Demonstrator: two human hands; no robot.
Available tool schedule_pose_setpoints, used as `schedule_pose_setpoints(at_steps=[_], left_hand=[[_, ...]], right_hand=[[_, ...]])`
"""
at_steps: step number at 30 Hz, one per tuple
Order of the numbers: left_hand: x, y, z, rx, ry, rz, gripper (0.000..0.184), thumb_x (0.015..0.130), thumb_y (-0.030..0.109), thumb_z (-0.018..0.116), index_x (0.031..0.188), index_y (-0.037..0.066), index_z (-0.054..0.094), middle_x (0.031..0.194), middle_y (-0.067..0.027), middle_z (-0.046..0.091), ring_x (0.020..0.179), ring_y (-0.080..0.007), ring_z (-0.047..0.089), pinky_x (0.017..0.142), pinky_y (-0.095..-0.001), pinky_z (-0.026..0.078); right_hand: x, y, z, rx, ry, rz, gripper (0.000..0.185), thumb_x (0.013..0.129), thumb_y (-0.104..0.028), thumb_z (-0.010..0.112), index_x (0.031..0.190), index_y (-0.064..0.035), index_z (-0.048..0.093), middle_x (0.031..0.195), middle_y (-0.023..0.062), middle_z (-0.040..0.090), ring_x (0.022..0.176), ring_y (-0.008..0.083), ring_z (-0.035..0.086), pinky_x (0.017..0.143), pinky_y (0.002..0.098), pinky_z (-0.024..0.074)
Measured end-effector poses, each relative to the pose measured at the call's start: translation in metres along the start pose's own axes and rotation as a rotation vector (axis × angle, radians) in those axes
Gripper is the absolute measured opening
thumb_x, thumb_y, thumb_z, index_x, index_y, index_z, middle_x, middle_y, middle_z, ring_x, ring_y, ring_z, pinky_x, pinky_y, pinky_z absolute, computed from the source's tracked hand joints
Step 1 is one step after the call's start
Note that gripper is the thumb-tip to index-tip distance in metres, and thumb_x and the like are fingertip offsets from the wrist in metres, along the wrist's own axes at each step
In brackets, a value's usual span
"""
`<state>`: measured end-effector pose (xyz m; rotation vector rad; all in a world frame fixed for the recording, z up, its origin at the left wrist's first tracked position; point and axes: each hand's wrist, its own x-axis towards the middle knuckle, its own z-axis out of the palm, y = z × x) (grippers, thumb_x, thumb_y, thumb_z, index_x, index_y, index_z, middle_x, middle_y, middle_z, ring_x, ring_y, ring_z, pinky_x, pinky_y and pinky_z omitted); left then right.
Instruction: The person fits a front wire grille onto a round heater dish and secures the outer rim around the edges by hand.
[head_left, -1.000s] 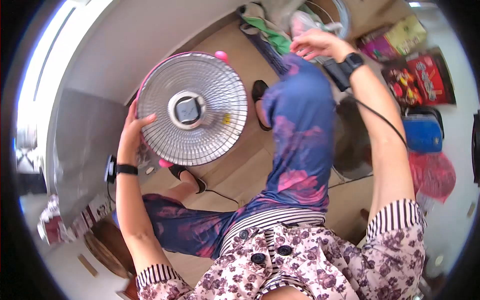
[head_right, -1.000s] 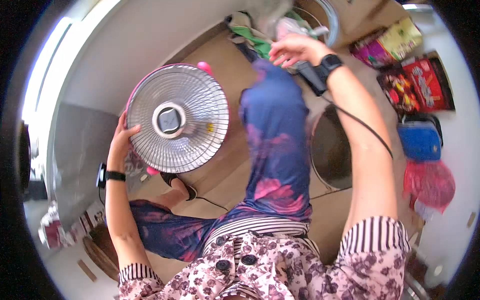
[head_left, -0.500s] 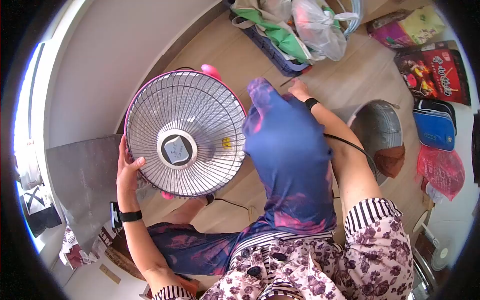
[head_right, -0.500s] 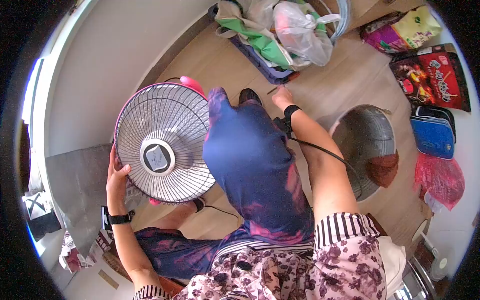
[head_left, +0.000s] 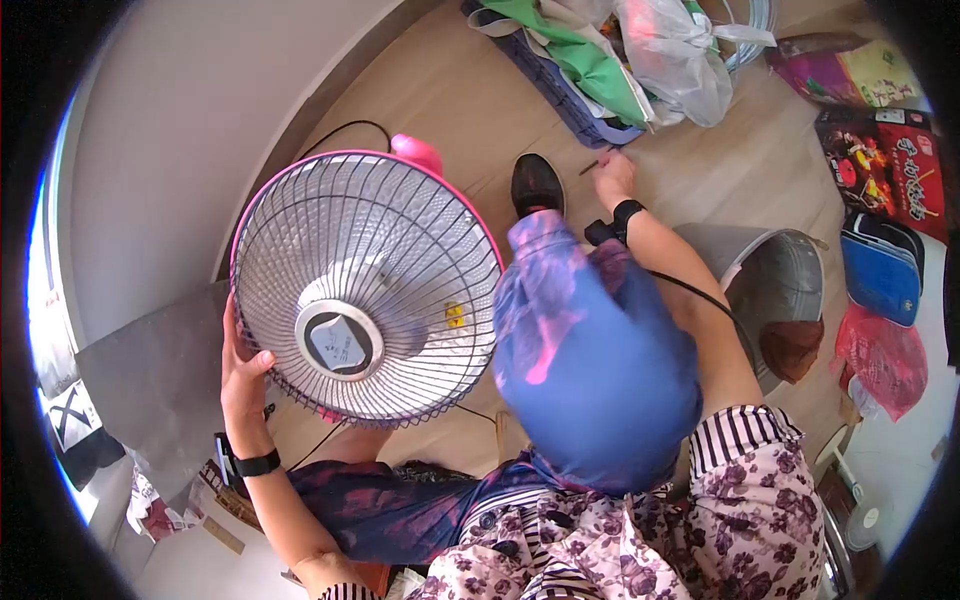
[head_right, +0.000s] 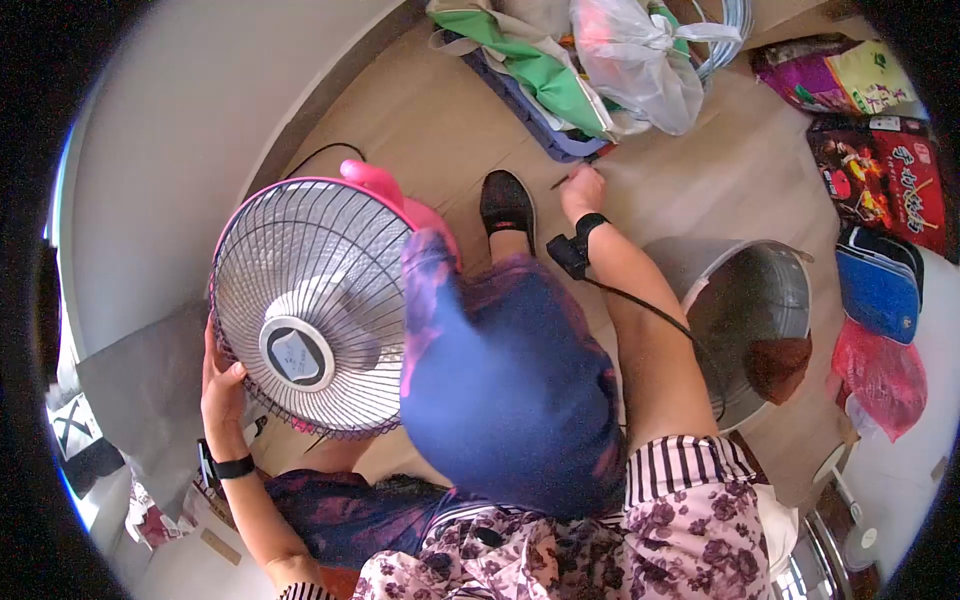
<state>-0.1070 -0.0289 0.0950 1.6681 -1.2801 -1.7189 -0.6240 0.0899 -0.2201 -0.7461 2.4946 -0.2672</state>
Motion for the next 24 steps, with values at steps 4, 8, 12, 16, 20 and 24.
schedule_pose_setpoints(at_steps=[4,8,12,16,20,24], left_hand=[[-0.003,0.006,0.006,-0.003,-0.007,0.002,0.111,0.052,0.023,0.084,0.141,0.002,0.022,0.141,-0.014,0.032,0.131,-0.0267,0.03,0.109,-0.0359,0.021],[-0.004,0.003,0.004,-0.008,-0.023,-0.002,0.11,0.052,0.023,0.083,0.141,0.001,0.023,0.141,-0.0134,0.032,0.13,-0.0263,0.03,0.109,-0.0357,0.021],[-0.003,0.004,-0.008,0.005,0.009,0.021,0.112,0.049,0.022,0.085,0.14,0.001,0.025,0.139,-0.0126,0.035,0.13,-0.0244,0.031,0.108,-0.0341,0.021],[-0.014,-0.032,-0.091,0.071,-0.086,0.054,0.112,0.048,0.019,0.085,0.141,0.003,0.025,0.135,-0.0126,0.04,0.127,-0.0235,0.035,0.107,-0.0328,0.023],[-0.044,-0.049,-0.115,0.117,-0.144,0.053,0.104,0.055,0.014,0.083,0.141,0.005,0.026,0.131,-0.0121,0.045,0.122,-0.0238,0.04,0.104,-0.0321,0.028],[-0.046,-0.055,-0.114,0.123,-0.14,0.098,0.099,0.059,0.015,0.082,0.14,0.005,0.027,0.13,-0.0138,0.046,0.12,-0.0253,0.042,0.102,-0.0319,0.031]], right_hand=[[-0.015,0.015,-0.013,0.074,0.223,0.126,0.028,0.071,-0.009,0.061,0.099,-0.0094,0.062,0.098,0.0132,0.064,0.09,0.0346,0.06,0.08,0.0412,0.0475],[-0.018,-0.013,-0.028,-0.036,0.338,0.271,0.035,0.071,-0.011,0.064,0.105,-0.0079,0.057,0.104,0.0176,0.059,0.096,0.0344,0.058,0.084,0.0423,0.0459],[-0.005,-0.014,-0.009,-0.425,0.627,-0.225,0.032,0.079,-0.014,0.058,0.109,-0.0037,0.053,0.105,0.0147,0.058,0.097,0.0298,0.055,0.083,0.042,0.044],[-0.046,-0.01,0.011,-0.237,0.503,-0.27,0.025,0.086,-0.018,0.049,0.106,-0.0039,0.053,0.1,0.0121,0.057,0.091,0.0248,0.055,0.076,0.038,0.0436],[-0.096,0.008,0.029,-0.19,0.333,-0.285,0.024,0.087,-0.02,0.049,0.103,-0.0035,0.054,0.094,0.011,0.057,0.086,0.0226,0.055,0.073,0.0364,0.0434],[-0.104,0.01,0.022,-0.211,0.207,-0.336,0.024,0.088,-0.023,0.049,0.1,-0.0031,0.056,0.088,0.0099,0.057,0.081,0.0204,0.054,0.07,0.0348,0.0433]])
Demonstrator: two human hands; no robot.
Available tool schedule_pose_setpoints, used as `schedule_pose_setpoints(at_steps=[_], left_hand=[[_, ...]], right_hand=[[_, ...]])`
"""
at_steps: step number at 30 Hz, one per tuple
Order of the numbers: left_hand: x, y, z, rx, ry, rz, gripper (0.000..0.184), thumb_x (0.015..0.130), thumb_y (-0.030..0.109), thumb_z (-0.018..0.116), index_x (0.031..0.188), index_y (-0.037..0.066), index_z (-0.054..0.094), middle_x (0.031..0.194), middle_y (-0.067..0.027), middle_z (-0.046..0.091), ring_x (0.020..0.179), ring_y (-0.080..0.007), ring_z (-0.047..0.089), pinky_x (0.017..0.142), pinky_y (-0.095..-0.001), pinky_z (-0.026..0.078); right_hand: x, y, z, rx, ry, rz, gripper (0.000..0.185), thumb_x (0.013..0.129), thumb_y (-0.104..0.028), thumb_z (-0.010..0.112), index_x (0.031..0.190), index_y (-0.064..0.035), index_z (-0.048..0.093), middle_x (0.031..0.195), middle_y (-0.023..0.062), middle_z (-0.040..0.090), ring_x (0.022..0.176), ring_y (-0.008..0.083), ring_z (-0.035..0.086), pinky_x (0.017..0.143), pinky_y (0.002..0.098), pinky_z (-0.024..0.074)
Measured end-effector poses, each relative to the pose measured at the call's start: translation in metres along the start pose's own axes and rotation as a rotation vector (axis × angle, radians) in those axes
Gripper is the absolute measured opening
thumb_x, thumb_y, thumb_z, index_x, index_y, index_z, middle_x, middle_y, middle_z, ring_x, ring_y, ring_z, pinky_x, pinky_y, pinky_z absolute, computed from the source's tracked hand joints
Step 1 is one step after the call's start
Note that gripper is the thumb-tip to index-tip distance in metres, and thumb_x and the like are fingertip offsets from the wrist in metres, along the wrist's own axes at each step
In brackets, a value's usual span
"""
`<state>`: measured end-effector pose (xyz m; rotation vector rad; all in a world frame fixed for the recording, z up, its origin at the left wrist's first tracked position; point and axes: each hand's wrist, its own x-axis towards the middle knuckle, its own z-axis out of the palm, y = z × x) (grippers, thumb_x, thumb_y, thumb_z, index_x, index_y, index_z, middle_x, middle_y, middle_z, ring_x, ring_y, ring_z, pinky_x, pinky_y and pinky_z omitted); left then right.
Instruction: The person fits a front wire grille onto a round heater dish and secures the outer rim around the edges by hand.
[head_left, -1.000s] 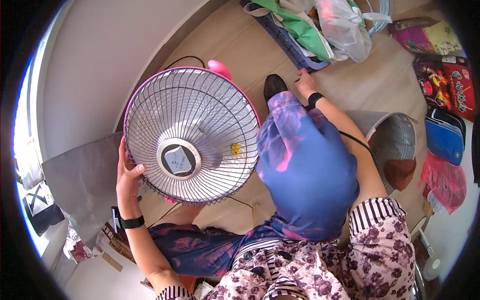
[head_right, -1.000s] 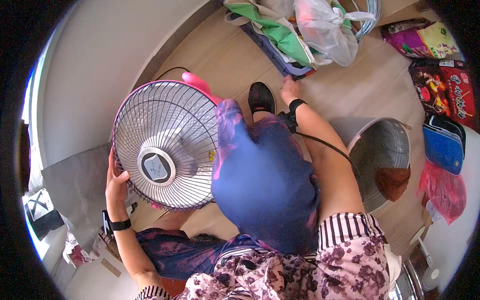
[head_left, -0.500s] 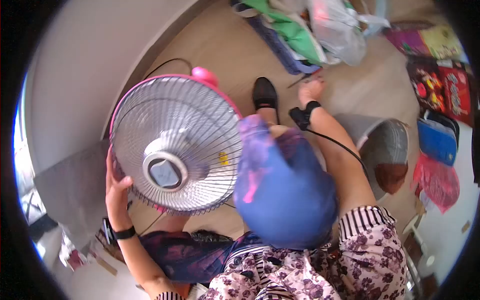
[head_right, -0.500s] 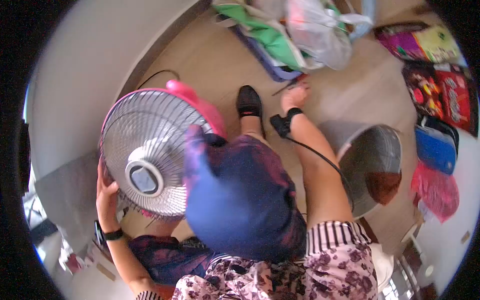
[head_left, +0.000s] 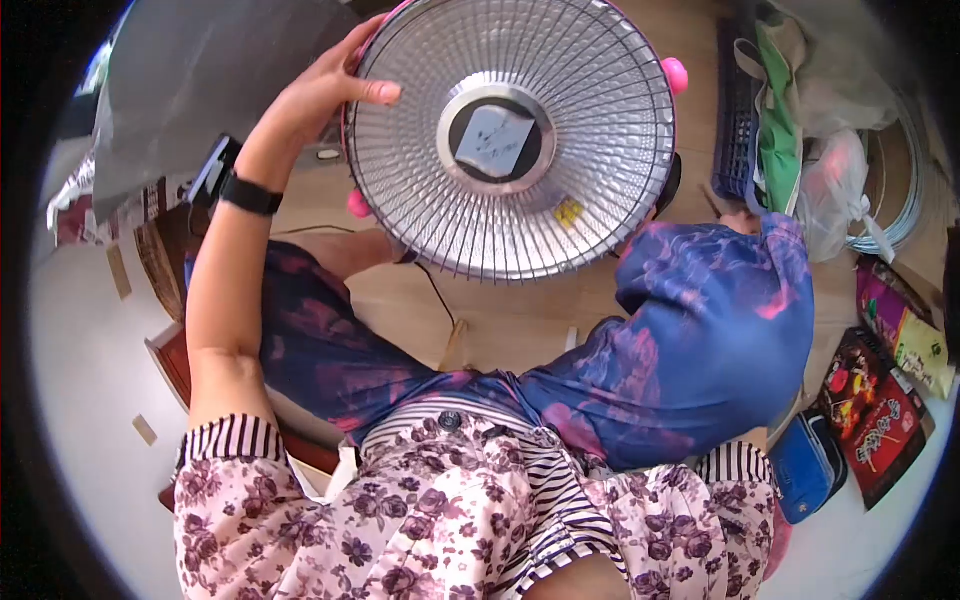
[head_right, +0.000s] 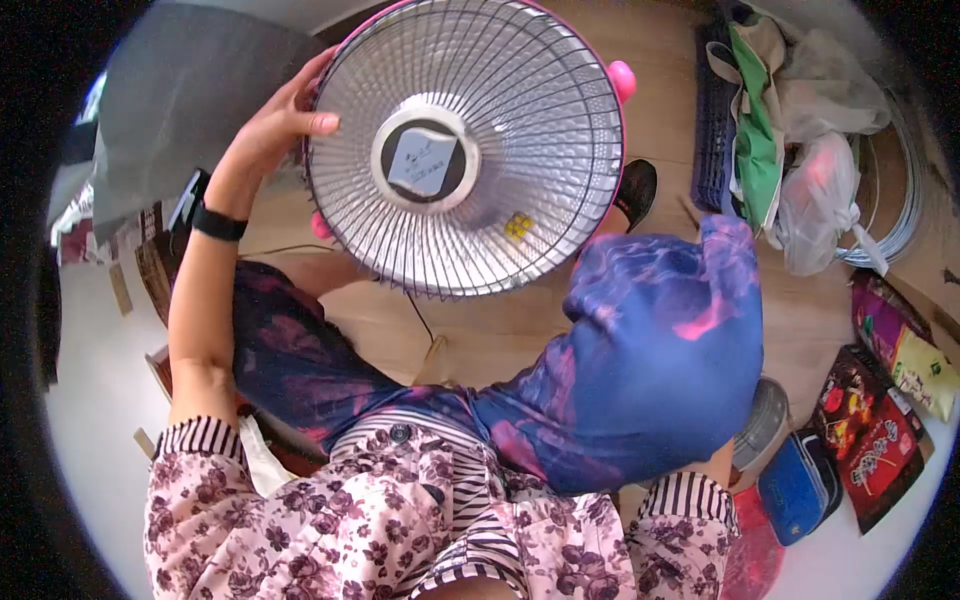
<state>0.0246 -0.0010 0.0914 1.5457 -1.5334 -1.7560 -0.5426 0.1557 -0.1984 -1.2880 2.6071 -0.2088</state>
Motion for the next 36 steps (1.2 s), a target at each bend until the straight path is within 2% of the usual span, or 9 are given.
schedule_pose_setpoints(at_steps=[1,14,17,18,22,29,34,35,36], left_hand=[[0.002,-0.012,-0.008,0.052,-0.013,0.022,0.106,0.056,0.031,0.085,0.142,0.01,0.026,0.131,-0.0171,0.044,0.122,-0.0305,0.039,0.105,-0.0372,0.027],[0.036,-0.009,0.02,0.027,-0.05,0.072,0.096,0.063,0.02,0.08,0.141,0.004,0.025,0.127,-0.0203,0.046,0.118,-0.03,0.045,0.102,-0.0353,0.032],[0.041,-0.023,0.006,0.097,-0.04,0.117,0.097,0.063,0.018,0.08,0.141,0.004,0.025,0.128,-0.0209,0.047,0.12,-0.0309,0.043,0.104,-0.0374,0.03],[0.04,-0.024,0.005,0.114,-0.035,0.13,0.097,0.063,0.018,0.08,0.141,0.004,0.025,0.128,-0.021,0.047,0.121,-0.0312,0.043,0.104,-0.0379,0.029],[0.042,-0.026,0.003,0.218,0.01,0.216,0.099,0.06,0.02,0.081,0.141,0.004,0.026,0.129,-0.0218,0.046,0.122,-0.0321,0.042,0.105,-0.0386,0.028],[0.055,-0.027,0.008,0.307,0.05,0.275,0.099,0.06,0.02,0.082,0.141,0.006,0.027,0.132,-0.0209,0.044,0.124,-0.0323,0.04,0.105,-0.0389,0.028],[0.068,-0.025,0.012,0.222,-0.018,0.32,0.1,0.058,0.02,0.083,0.14,0.005,0.028,0.132,-0.0198,0.044,0.125,-0.0317,0.039,0.105,-0.0384,0.027],[0.073,-0.025,0.011,0.274,-0.003,0.361,0.101,0.057,0.02,0.083,0.14,0.004,0.029,0.133,-0.0191,0.044,0.125,-0.031,0.039,0.106,-0.0383,0.027],[0.076,-0.025,0.011,0.293,0.006,0.373,0.101,0.057,0.02,0.084,0.14,0.004,0.029,0.133,-0.019,0.044,0.126,-0.0309,0.039,0.106,-0.0383,0.026]], right_hand=[[-0.004,-0.001,-0.001,0.007,-0.03,-0.015,0.024,0.088,-0.023,0.049,0.099,-0.003,0.056,0.086,0.0096,0.057,0.08,0.0199,0.054,0.069,0.0344,0.0433],[0.012,-0.038,-0.044,0.319,-0.384,-0.478,0.031,0.09,-0.031,0.049,0.09,-0.0018,0.059,0.067,0.0059,0.057,0.063,0.0128,0.053,0.059,0.0292,0.0429],[0.038,-0.056,-0.073,0.4,-0.236,-0.614,0.033,0.091,-0.033,0.049,0.088,-0.0015,0.06,0.063,0.005,0.056,0.059,0.0112,0.053,0.056,0.028,0.0428],[0.033,-0.079,-0.104,0.3,-0.058,-0.54,0.038,0.089,-0.039,0.052,0.084,-0.0025,0.059,0.062,0.0032,0.054,0.057,0.0109,0.052,0.054,0.0281,0.04],[0.006,-0.156,-0.235,0.691,-0.31,-0.043,0.053,0.077,-0.038,0.071,0.103,0.0048,0.055,0.067,0.0006,0.052,0.048,0.0047,0.042,0.038,0.019,0.0319],[0.011,-0.238,-0.282,0.751,-0.674,-0.166,0.024,0.089,-0.028,0.059,0.091,-0.0042,0.058,0.072,-0.0007,0.057,0.052,0.0023,0.046,0.04,0.0152,0.0345],[-0.034,-0.294,-0.224,0.435,-0.423,-0.283,0.032,0.083,-0.038,0.063,0.086,-0.0063,0.061,0.076,0.0002,0.061,0.058,0.0083,0.051,0.048,0.0254,0.0419],[-0.035,-0.296,-0.203,0.304,-0.221,-0.526,0.04,0.08,-0.042,0.063,0.082,-0.0016,0.062,0.071,0.0025,0.06,0.058,0.0121,0.051,0.051,0.0297,0.0424],[-0.04,-0.297,-0.192,0.251,-0.155,-0.587,0.06,0.069,-0.056,0.066,0.09,0.0003,0.067,0.085,0.0217,0.065,0.08,0.0351,0.063,0.076,0.0392,0.0482]])
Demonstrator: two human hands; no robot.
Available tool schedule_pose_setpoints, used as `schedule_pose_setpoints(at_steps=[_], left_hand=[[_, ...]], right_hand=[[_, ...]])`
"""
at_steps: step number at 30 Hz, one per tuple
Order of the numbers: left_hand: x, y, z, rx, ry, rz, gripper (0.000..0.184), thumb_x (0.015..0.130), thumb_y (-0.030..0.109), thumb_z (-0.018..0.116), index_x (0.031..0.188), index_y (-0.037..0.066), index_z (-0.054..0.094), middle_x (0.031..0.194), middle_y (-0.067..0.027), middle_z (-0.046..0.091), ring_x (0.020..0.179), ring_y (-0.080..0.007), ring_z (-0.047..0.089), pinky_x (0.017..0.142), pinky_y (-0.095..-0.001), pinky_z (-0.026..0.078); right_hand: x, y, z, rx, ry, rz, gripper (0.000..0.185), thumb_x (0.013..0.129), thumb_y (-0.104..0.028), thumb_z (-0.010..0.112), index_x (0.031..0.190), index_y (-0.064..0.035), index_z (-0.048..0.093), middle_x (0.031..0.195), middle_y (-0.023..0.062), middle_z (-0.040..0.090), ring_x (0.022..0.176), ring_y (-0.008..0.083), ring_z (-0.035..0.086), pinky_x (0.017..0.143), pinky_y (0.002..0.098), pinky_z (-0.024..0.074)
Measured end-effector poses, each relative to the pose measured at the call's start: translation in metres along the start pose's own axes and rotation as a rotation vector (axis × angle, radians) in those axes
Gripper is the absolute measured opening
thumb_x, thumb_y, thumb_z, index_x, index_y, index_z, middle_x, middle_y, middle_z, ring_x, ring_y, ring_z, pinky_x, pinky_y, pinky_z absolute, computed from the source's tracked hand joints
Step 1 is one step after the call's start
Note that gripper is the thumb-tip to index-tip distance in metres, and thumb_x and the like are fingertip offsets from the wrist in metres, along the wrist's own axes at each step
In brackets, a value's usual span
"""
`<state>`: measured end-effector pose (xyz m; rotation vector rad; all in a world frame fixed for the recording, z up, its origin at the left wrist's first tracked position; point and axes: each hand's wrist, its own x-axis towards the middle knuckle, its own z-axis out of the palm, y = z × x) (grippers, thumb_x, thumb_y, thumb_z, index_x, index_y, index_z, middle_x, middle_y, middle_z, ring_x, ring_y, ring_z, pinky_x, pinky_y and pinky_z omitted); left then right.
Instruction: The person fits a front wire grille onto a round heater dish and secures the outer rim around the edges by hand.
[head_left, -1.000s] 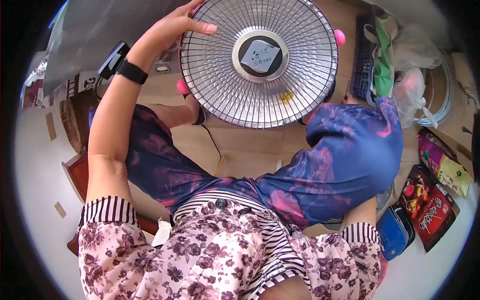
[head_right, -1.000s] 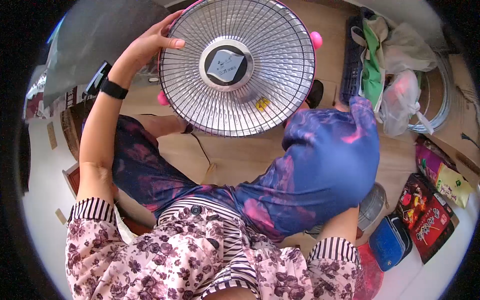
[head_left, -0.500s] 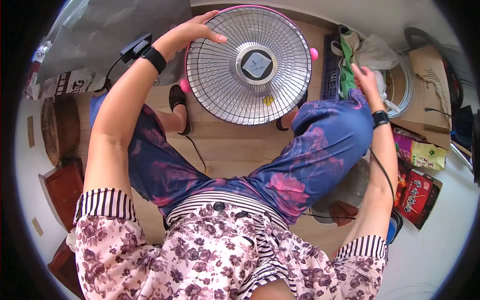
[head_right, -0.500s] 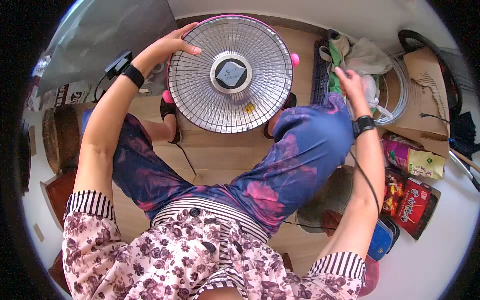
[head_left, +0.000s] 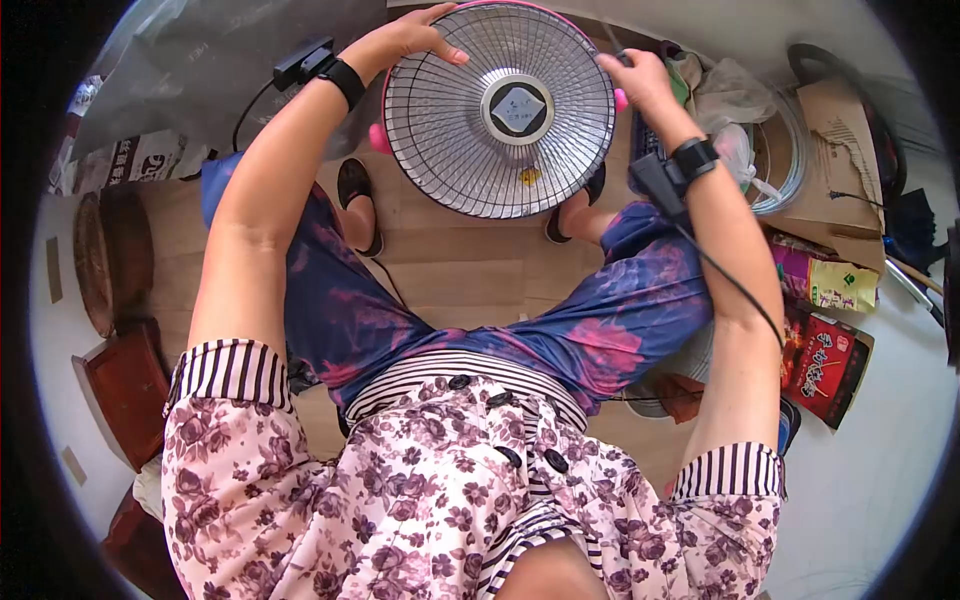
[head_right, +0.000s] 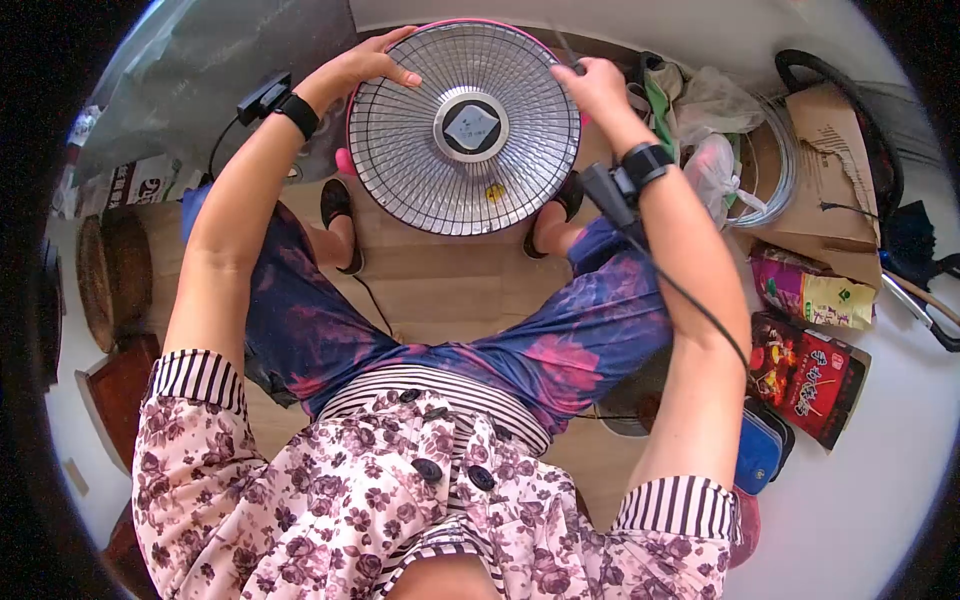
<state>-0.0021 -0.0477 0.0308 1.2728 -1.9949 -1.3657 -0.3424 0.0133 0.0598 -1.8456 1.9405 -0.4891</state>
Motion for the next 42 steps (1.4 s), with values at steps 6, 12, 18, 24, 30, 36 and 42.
schedule_pose_setpoints(at_steps=[6,12,18,24,30,36,42], left_hand=[[0.003,0.025,-0.003,0.075,0.003,-0.026,0.104,0.053,0.02,0.085,0.14,0.006,0.03,0.134,-0.0199,0.042,0.128,-0.0312,0.036,0.106,-0.0383,0.026],[-0.001,0.018,0.0,-0.037,-0.012,-0.022,0.107,0.049,0.016,0.087,0.139,0.004,0.031,0.131,-0.0202,0.046,0.126,-0.0308,0.039,0.104,-0.0359,0.03],[-0.012,0.027,-0.001,-0.039,-0.003,-0.055,0.107,0.048,0.014,0.087,0.139,0.007,0.031,0.127,-0.0198,0.05,0.123,-0.0311,0.042,0.103,-0.0361,0.031],[0.001,0.002,0.02,-0.045,-0.007,-0.05,0.11,0.046,0.015,0.088,0.14,0.011,0.031,0.129,-0.0213,0.046,0.125,-0.0341,0.039,0.103,-0.0391,0.031],[-0.015,0.017,0.022,0.035,0.007,-0.073,0.114,0.043,0.015,0.088,0.14,0.014,0.03,0.128,-0.0229,0.044,0.125,-0.0365,0.037,0.105,-0.0423,0.029],[-0.019,0.028,0.02,-0.004,-0.004,-0.12,0.113,0.044,0.018,0.088,0.141,0.016,0.029,0.133,-0.022,0.039,0.129,-0.0349,0.032,0.106,-0.0428,0.026],[-0.015,0.025,0.032,0.039,0.008,-0.121,0.114,0.044,0.02,0.087,0.141,0.016,0.028,0.133,-0.023,0.039,0.129,-0.0352,0.031,0.106,-0.0432,0.025]], right_hand=[[-0.02,0.002,0.029,-0.062,-0.007,0.04,0.081,0.057,-0.059,0.074,0.104,0.0061,0.062,0.096,0.0233,0.064,0.095,0.0328,0.062,0.085,0.0377,0.047],[-0.029,-0.014,0.015,-0.031,-0.117,0.104,0.069,0.061,-0.053,0.075,0.098,0.0041,0.063,0.092,0.022,0.065,0.092,0.0322,0.062,0.083,0.0385,0.0472],[-0.028,-0.019,0.011,0.089,-0.217,0.143,0.037,0.067,-0.035,0.073,0.081,-0.002,0.065,0.077,0.0155,0.065,0.077,0.0281,0.064,0.073,0.0391,0.0483],[-0.03,-0.019,-0.017,0.382,-0.259,0.276,0.028,0.072,-0.023,0.067,0.087,0.0009,0.064,0.072,0.0134,0.064,0.075,0.0238,0.065,0.069,0.0368,0.0494],[-0.035,-0.053,-0.052,0.077,-0.024,0.079,0.03,0.074,-0.02,0.065,0.098,-0.0032,0.064,0.08,0.0163,0.066,0.077,0.0271,0.065,0.074,0.0369,0.0502],[-0.027,-0.069,-0.042,0.248,0.115,-0.075,0.026,0.074,-0.016,0.065,0.095,-0.002,0.066,0.083,0.0178,0.067,0.078,0.0244,0.067,0.074,0.0324,0.052],[-0.027,-0.086,-0.025,0.342,0.168,-0.13,0.022,0.074,-0.013,0.064,0.091,0.0,0.068,0.079,0.0175,0.067,0.074,0.022,0.068,0.07,0.0294,0.0527]])
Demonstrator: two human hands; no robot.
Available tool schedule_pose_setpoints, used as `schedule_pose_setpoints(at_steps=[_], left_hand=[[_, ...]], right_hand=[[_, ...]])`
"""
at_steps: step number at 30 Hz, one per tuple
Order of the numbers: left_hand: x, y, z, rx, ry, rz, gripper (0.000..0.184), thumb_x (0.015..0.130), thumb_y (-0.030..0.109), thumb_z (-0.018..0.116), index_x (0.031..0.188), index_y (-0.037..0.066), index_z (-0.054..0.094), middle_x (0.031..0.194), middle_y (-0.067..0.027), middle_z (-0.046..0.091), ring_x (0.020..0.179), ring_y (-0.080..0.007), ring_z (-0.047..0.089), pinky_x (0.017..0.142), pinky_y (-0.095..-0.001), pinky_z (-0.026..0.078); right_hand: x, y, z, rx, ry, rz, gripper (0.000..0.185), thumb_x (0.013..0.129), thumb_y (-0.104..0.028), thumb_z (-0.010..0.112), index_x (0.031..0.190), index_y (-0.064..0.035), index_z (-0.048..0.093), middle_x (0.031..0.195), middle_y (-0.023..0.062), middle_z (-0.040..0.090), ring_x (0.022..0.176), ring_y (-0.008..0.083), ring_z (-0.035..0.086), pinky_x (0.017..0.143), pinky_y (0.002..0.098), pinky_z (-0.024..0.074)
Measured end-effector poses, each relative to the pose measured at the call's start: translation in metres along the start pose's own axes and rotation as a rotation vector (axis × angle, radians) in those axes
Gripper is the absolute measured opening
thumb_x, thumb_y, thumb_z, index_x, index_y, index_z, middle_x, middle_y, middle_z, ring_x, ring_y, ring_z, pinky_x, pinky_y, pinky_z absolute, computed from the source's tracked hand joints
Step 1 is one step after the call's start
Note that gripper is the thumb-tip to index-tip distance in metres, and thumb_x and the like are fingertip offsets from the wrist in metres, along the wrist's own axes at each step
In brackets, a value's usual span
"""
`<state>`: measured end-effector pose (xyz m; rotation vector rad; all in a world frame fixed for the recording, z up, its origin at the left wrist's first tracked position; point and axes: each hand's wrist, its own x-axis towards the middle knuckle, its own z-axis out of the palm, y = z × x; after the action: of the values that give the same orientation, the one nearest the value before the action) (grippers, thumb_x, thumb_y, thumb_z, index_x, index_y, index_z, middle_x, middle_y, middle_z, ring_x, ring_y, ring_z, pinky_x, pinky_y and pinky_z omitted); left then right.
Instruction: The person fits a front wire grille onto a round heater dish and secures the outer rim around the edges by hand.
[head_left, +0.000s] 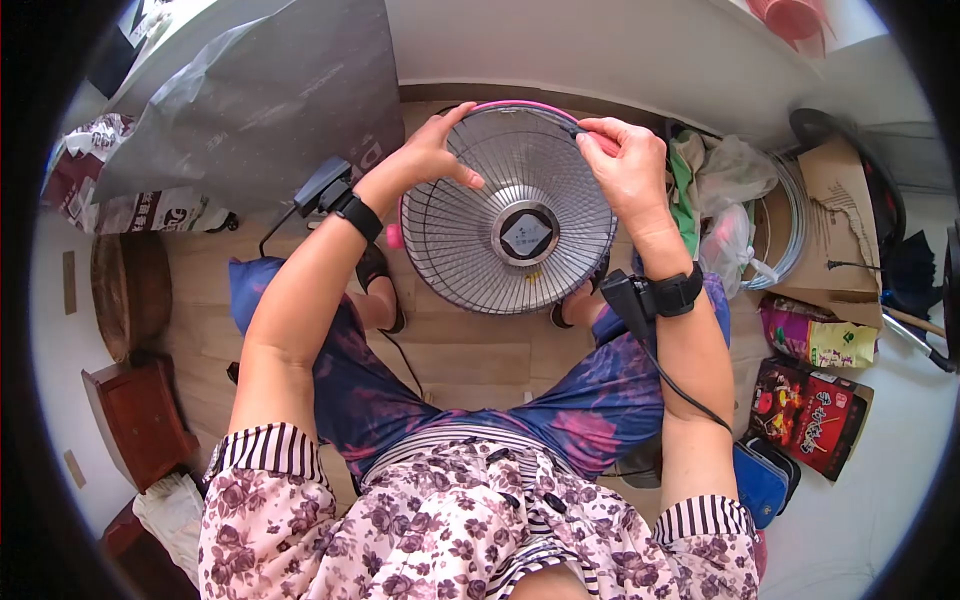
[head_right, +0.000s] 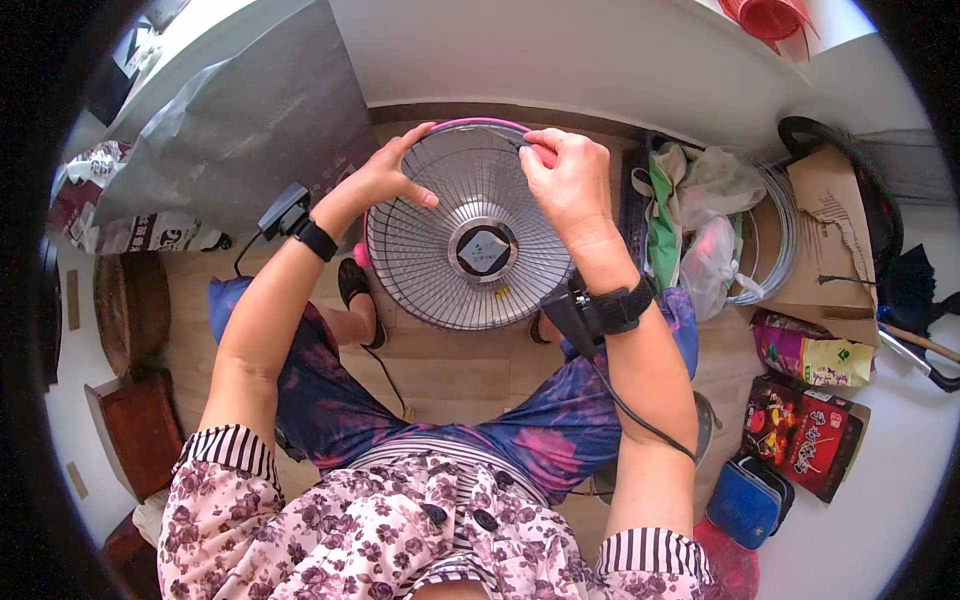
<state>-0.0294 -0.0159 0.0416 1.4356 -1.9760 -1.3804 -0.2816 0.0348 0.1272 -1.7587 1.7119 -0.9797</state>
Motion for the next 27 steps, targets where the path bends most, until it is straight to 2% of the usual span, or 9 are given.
schedule_pose_setpoints(at_steps=[6,9,15,27], left_hand=[[0.0,0.004,0.002,0.0,-0.014,-0.002,0.113,0.045,0.02,0.087,0.141,0.016,0.028,0.132,-0.0238,0.039,0.128,-0.0362,0.032,0.105,-0.0428,0.027],[-0.002,0.005,0.003,0.0,-0.016,-0.008,0.113,0.045,0.02,0.087,0.141,0.016,0.028,0.13,-0.0238,0.04,0.127,-0.0365,0.034,0.104,-0.0424,0.029],[-0.003,0.009,0.002,0.013,-0.011,-0.041,0.113,0.045,0.02,0.088,0.141,0.018,0.028,0.127,-0.0233,0.042,0.125,-0.0371,0.036,0.103,-0.0422,0.03],[0.0,0.012,0.003,0.038,-0.024,-0.069,0.114,0.044,0.023,0.088,0.141,0.018,0.027,0.129,-0.0228,0.041,0.125,-0.037,0.035,0.103,-0.0423,0.03]], right_hand=[[0.007,-0.001,0.007,0.031,0.066,0.02,0.021,0.075,-0.014,0.064,0.088,0.0014,0.068,0.074,0.0163,0.067,0.067,0.0187,0.067,0.065,0.0274,0.0522],[0.009,-0.006,0.007,0.069,0.013,0.124,0.02,0.075,-0.014,0.064,0.087,0.0016,0.068,0.071,0.0158,0.067,0.065,0.0169,0.067,0.063,0.0263,0.0515],[0.013,-0.009,0.015,0.013,0.035,0.078,0.02,0.074,-0.015,0.063,0.083,0.0026,0.068,0.068,0.0158,0.066,0.063,0.0168,0.066,0.061,0.0261,0.0508],[0.039,-0.033,0.013,-0.245,-0.07,0.058,0.02,0.07,-0.015,0.064,0.076,0.0031,0.068,0.067,0.0206,0.064,0.064,0.0279,0.066,0.066,0.0335,0.0523]])
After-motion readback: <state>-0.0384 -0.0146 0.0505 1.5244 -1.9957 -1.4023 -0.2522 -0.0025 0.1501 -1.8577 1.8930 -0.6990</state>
